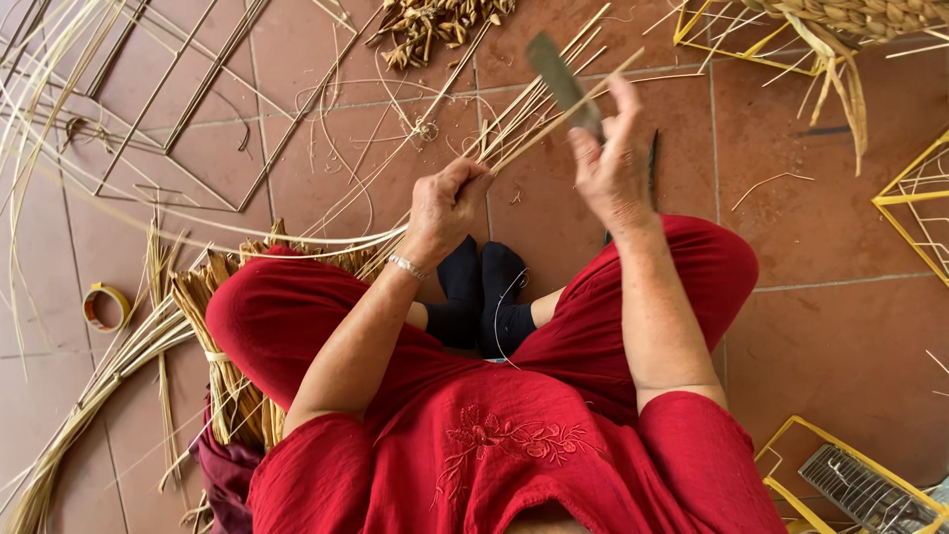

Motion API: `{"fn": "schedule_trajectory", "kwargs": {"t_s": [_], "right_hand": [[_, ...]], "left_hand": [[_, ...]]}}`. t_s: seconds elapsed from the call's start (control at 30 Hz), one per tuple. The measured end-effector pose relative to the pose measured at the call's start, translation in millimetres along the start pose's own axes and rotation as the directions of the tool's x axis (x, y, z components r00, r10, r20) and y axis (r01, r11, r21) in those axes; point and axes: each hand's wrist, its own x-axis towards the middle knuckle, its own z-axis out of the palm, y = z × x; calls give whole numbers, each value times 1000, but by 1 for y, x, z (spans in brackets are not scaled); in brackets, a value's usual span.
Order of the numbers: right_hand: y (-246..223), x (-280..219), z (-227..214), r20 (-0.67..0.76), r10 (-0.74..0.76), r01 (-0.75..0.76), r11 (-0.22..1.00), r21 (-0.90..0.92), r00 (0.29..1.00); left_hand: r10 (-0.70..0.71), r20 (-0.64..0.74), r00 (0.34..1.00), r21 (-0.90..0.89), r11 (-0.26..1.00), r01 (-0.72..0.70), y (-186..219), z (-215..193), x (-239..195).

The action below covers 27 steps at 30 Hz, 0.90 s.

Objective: The person sits on the floor and uses a knife to split long dried plant fibers into thinner strands. They hold the fiber with one hand and draw the knife along its length to separate it, discarding the shavings onto the floor.

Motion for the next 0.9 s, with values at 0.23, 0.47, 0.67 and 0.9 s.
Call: {"fn": "schedule_trajectory", "kwargs": {"t_s": [0.23, 0.47, 0.67, 0.9], "right_hand": [[73, 27, -69, -190, 372, -315, 908, 275, 909], [38, 7, -67, 154, 235, -227, 323, 919, 960], [-7, 8, -39, 478, 158, -503, 293, 813, 864], [16, 9, -54, 375, 216, -416, 196, 888, 902]], "left_hand": [[63, -74, 995, 19, 998, -62, -9, -24, -9], [186, -92, 978, 57, 982, -181, -13, 8, 31], [163, -35, 986, -97, 981, -166, 7, 46, 63], [-77, 231, 970, 101, 993, 55, 7, 20, 60]]}}
